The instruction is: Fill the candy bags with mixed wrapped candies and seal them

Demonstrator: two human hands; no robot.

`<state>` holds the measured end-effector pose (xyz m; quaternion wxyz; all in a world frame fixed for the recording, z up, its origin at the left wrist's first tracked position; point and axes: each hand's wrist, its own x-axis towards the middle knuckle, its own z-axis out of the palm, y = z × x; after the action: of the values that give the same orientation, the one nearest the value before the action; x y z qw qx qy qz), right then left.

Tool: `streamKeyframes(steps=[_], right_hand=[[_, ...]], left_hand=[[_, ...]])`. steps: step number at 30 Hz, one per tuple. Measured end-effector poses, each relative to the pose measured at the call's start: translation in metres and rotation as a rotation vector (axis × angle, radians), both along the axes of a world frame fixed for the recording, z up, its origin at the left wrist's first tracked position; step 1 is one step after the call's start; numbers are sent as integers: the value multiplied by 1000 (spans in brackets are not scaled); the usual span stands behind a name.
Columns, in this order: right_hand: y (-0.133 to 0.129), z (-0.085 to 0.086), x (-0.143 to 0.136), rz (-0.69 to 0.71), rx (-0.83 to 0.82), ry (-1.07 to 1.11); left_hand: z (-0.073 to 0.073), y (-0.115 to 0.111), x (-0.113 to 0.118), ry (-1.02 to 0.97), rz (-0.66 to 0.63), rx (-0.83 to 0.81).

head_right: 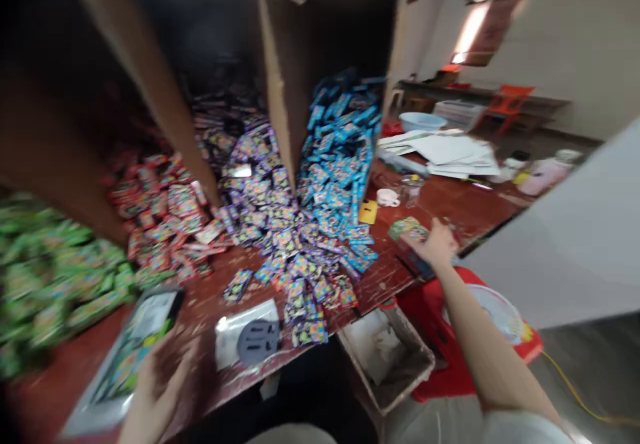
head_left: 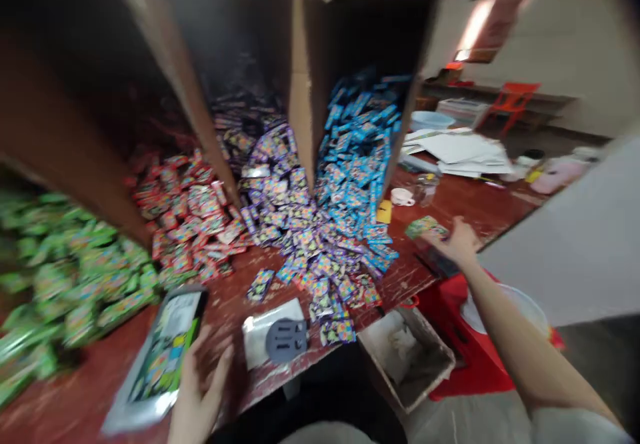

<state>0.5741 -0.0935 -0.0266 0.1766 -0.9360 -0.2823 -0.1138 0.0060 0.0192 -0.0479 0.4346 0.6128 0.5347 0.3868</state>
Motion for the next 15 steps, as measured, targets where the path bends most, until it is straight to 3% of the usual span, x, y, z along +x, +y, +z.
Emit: streamKeyframes(steps=[2, 4, 8, 10, 12, 13, 15], right_hand=[[11, -3, -39, 103, 326, -167], [25, -7, -94, 355, 557, -180], [61, -9, -234, 873, 697, 122], [89, -7, -305, 1054, 655, 356], [128, -5, -372, 1247, 435, 644], [150, -5, -402, 1318, 247, 772], [198, -5, -453, 1359, 99, 814]], left_hand=[[8, -7, -5, 48, 5, 34], [11, -7, -17, 169, 22, 193], [4, 11, -60, 461, 83, 446], [-5, 25, -83, 628, 143, 436], [-18, 38, -98, 737, 194, 394], [-24, 42, -102, 772, 214, 375], [-36, 48, -106, 834, 223, 355]])
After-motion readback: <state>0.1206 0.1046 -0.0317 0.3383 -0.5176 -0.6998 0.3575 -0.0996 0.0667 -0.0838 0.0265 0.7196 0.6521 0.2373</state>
